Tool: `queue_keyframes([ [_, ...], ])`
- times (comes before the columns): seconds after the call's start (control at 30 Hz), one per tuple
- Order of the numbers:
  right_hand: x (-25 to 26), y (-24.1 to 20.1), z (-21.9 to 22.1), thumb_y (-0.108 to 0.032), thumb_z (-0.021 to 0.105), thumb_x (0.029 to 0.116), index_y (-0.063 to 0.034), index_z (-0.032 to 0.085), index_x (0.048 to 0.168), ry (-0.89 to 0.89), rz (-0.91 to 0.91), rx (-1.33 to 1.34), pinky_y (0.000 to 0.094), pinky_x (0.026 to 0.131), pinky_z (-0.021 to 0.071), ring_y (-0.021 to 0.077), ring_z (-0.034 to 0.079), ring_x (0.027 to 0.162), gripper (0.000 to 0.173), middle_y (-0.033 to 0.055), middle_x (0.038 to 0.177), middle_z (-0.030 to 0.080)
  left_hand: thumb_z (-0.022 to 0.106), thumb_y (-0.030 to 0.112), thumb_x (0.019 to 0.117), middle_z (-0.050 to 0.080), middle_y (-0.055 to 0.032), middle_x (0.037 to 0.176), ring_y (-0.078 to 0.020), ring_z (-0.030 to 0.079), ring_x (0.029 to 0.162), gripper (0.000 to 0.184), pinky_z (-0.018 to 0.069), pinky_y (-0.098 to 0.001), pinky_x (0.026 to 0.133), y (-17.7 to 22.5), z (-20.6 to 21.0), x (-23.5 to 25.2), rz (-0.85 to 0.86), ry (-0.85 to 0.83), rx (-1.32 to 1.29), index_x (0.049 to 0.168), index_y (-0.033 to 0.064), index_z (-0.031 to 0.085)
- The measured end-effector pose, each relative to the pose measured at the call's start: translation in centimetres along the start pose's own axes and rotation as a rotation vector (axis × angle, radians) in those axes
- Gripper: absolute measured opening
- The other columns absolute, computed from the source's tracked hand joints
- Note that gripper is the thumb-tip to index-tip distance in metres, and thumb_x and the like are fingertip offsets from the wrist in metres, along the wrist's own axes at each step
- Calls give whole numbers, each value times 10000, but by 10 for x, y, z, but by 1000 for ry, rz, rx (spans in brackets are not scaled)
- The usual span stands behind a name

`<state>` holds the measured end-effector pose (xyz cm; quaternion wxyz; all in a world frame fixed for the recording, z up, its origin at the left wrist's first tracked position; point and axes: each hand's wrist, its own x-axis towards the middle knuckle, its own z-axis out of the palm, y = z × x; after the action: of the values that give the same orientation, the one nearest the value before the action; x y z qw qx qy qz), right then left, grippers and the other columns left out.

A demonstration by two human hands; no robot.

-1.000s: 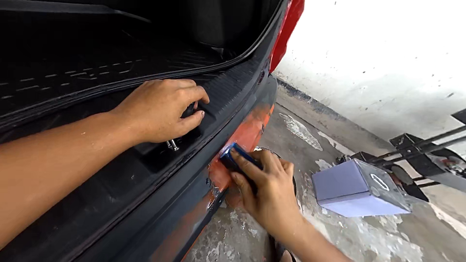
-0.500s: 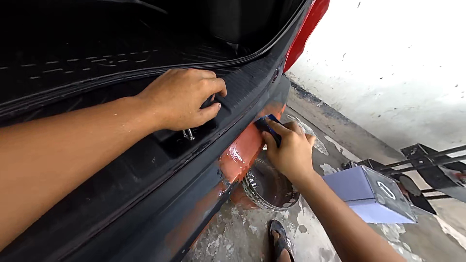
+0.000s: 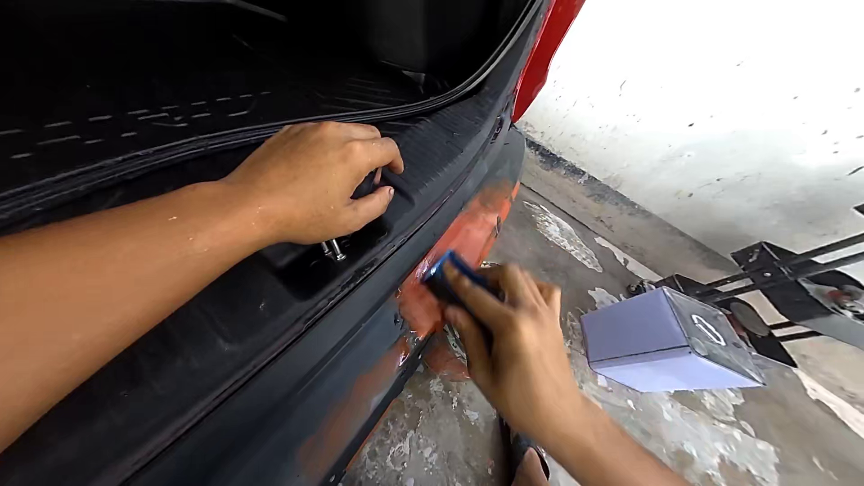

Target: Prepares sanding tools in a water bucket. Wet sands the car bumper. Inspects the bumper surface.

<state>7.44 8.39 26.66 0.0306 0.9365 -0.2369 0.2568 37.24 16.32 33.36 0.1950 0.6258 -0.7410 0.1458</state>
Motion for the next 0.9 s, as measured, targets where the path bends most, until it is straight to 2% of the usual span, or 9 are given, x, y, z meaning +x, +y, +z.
queue_keyframes([
  [0.1,7,30,2,-423,563,981,-370,709,1314,-28,-45,12,539,832,454,207,643,987,367,20,1106,689,469,391,993,670,-2,1027,-178,660,910,365,540,-457,750,0,-1,-2,3,-16,-3,1203,184,684],
  [0.2,41,57,14,-390,611,979,-330,717,1303,-23,175,-84,632,869,438,326,653,1037,346,119,1108,702,468,392,989,669,-11,1033,-191,661,904,368,536,-468,734,1,-3,0,15,-8,2,1197,177,682],
  [0.3,23,16,3,-350,555,1009,-243,715,1316,9,112,-51,570,826,448,303,617,986,362,113,1071,659,468,404,983,661,-5,990,-183,653,871,372,523,-456,702,0,-3,1,25,13,4,1180,176,687],
  [0.37,2,2,-2,-388,527,1015,-304,698,1341,-9,-23,14,498,858,435,213,598,998,378,34,1101,646,461,420,983,663,6,989,-172,656,869,383,525,-451,697,-1,-1,1,17,16,9,1182,185,688],
  [0.43,6,24,1,-421,533,1008,-368,689,1343,-26,-65,26,527,867,445,204,628,1017,374,21,1134,678,456,428,986,663,3,1009,-179,654,884,390,524,-460,705,-2,-1,0,4,8,10,1192,188,684],
  [0.53,41,61,16,-395,594,986,-353,708,1314,-27,130,-56,609,880,436,300,646,1042,350,97,1122,696,459,426,986,662,-5,1013,-189,655,889,387,524,-472,710,-1,-2,0,3,1,9,1195,184,677],
  [0.67,28,25,7,-345,557,1001,-267,715,1316,15,86,-21,560,853,450,287,615,1009,361,94,1084,664,470,414,980,648,12,971,-163,643,848,368,520,-445,693,0,-3,2,8,15,13,1172,189,690],
  [0.77,15,31,5,-415,530,1009,-354,689,1343,-23,-66,17,513,842,449,210,619,1007,375,18,1125,666,472,411,983,654,21,984,-147,646,850,366,529,-425,701,-1,0,2,-3,9,19,1175,191,692],
  [0.9,40,51,16,-347,611,980,-289,720,1306,-7,143,-30,589,854,436,304,623,1024,349,107,1093,674,482,405,984,661,8,991,-161,651,875,365,532,-445,725,1,0,0,2,8,6,1185,184,692],
])
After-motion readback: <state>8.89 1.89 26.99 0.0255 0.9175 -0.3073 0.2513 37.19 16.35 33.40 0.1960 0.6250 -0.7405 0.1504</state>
